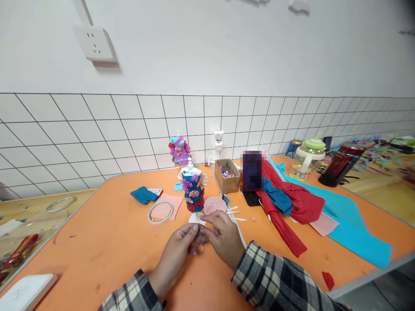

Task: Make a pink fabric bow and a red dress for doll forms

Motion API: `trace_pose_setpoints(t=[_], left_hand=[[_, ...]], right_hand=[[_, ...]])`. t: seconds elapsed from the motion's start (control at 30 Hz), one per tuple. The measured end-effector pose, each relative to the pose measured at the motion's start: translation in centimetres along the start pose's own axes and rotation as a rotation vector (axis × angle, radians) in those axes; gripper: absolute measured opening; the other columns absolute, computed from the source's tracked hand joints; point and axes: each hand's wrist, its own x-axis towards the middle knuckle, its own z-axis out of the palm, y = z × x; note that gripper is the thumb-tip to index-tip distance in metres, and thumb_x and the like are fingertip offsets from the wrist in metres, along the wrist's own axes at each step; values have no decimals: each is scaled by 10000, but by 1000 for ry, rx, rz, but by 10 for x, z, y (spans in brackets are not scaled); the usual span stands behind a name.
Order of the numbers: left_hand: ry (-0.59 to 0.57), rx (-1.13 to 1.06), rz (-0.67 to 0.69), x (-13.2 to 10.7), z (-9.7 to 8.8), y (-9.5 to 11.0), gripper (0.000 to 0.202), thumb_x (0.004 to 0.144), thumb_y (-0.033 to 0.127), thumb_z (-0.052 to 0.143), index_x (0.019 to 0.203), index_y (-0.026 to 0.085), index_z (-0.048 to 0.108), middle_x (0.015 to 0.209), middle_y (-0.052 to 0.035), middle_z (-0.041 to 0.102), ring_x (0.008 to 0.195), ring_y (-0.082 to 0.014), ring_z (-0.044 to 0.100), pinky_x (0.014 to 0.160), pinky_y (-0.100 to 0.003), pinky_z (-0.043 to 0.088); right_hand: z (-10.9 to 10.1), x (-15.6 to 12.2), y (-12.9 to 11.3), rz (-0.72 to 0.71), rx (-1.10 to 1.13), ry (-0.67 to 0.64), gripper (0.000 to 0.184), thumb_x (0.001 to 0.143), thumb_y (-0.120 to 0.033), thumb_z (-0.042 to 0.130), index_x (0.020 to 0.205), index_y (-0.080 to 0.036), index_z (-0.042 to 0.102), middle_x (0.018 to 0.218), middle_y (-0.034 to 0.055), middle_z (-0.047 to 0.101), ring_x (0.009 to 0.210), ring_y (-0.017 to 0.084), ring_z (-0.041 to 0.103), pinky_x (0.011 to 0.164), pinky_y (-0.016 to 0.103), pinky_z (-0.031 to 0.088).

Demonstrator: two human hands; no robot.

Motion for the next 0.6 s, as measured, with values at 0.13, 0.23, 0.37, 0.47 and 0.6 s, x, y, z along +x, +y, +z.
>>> trace_pose_setpoints(t=[0.13,0.23,0.37,0.47,0.6], left_hand=[[-43,-71,5,-3,0,0,307,796,418,720,901,130,696,783,-56,682,617,-93,565,504,-164,361],[-29,-101,15,-3,-1,-1,299,741,386,778,885,131,716,774,-55,691,659,-113,593,565,-182,429],[-5,-125,-12,-5,0,-1,323,718,404,795,874,128,729,760,-69,705,690,-144,621,604,-214,479],[2,-108,-12,-6,2,1,354,723,435,785,889,126,734,782,-84,720,696,-151,630,616,-225,500],[26,-66,-14,-6,0,1,407,695,476,794,889,122,735,821,-104,736,722,-168,647,661,-258,531]], right_hand=[[-3,1,2,-53,40,41,120,839,-173,649,882,-228,747,784,18,629,674,125,607,596,221,501],[-5,0,3,-83,94,33,146,860,-183,633,920,-242,752,800,21,677,710,124,641,630,212,522],[-9,3,2,-139,162,-4,165,860,-177,631,957,-239,750,838,34,715,776,138,666,702,235,544],[-11,6,3,-133,231,-10,179,834,-138,637,933,-232,752,821,35,709,763,138,663,673,229,539],[-10,6,4,-89,233,-15,166,797,-108,636,870,-218,738,805,35,688,702,129,640,545,196,491]])
